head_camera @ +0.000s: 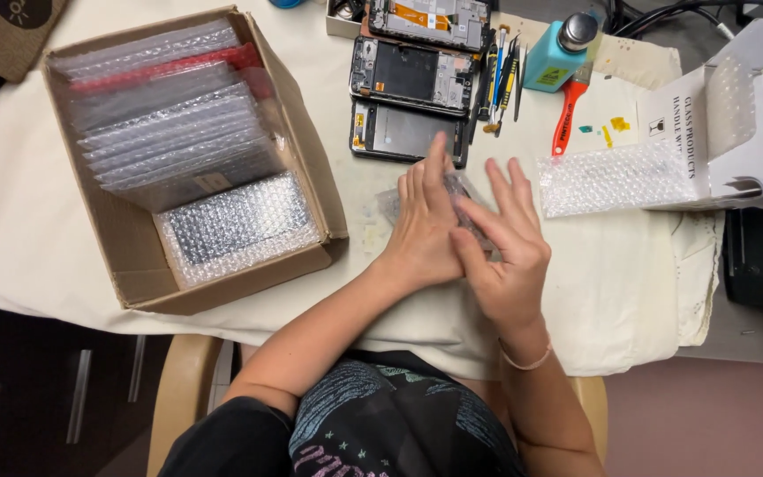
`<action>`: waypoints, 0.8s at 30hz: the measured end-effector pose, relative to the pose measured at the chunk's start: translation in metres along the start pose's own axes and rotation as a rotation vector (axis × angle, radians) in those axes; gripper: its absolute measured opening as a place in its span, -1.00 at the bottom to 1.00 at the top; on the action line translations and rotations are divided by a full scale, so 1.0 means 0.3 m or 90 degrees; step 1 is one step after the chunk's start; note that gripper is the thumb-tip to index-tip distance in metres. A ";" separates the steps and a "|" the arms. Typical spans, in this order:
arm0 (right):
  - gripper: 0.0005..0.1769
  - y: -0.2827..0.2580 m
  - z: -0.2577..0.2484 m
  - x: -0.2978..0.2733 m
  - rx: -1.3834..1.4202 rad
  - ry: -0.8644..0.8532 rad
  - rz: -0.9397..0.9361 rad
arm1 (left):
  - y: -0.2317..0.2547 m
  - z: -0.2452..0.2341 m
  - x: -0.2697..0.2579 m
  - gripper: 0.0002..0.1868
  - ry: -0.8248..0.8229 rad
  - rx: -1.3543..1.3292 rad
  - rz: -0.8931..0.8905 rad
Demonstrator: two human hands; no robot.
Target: Organizing and packing various mobile phone screens into a slotted cardboard box for storage or shipping.
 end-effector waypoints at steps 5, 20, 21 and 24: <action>-0.49 0.223 -0.082 -0.048 0.123 -0.029 0.257 | 0.107 -0.275 0.075 0.42 -0.208 0.139 0.075; -0.42 0.401 0.103 -0.058 -0.167 -0.628 0.414 | -0.348 -0.815 -0.043 -0.17 -0.540 0.588 0.070; -0.35 0.387 0.133 -0.065 -0.199 -0.679 0.381 | -0.347 -0.809 -0.046 -0.28 -0.520 0.620 0.147; -0.73 0.372 0.060 -0.007 -0.138 -0.549 0.360 | -0.365 -0.791 -0.073 -0.46 -0.517 0.681 0.292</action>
Point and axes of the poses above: each hand's wrist, its own x-axis towards the middle knuckle, its own z-axis out of the palm, y = z × x, the point moved 3 cm from there along x, towards the middle knuckle, and after that the axes turned 10 degrees about y, right-handed, at the moved point
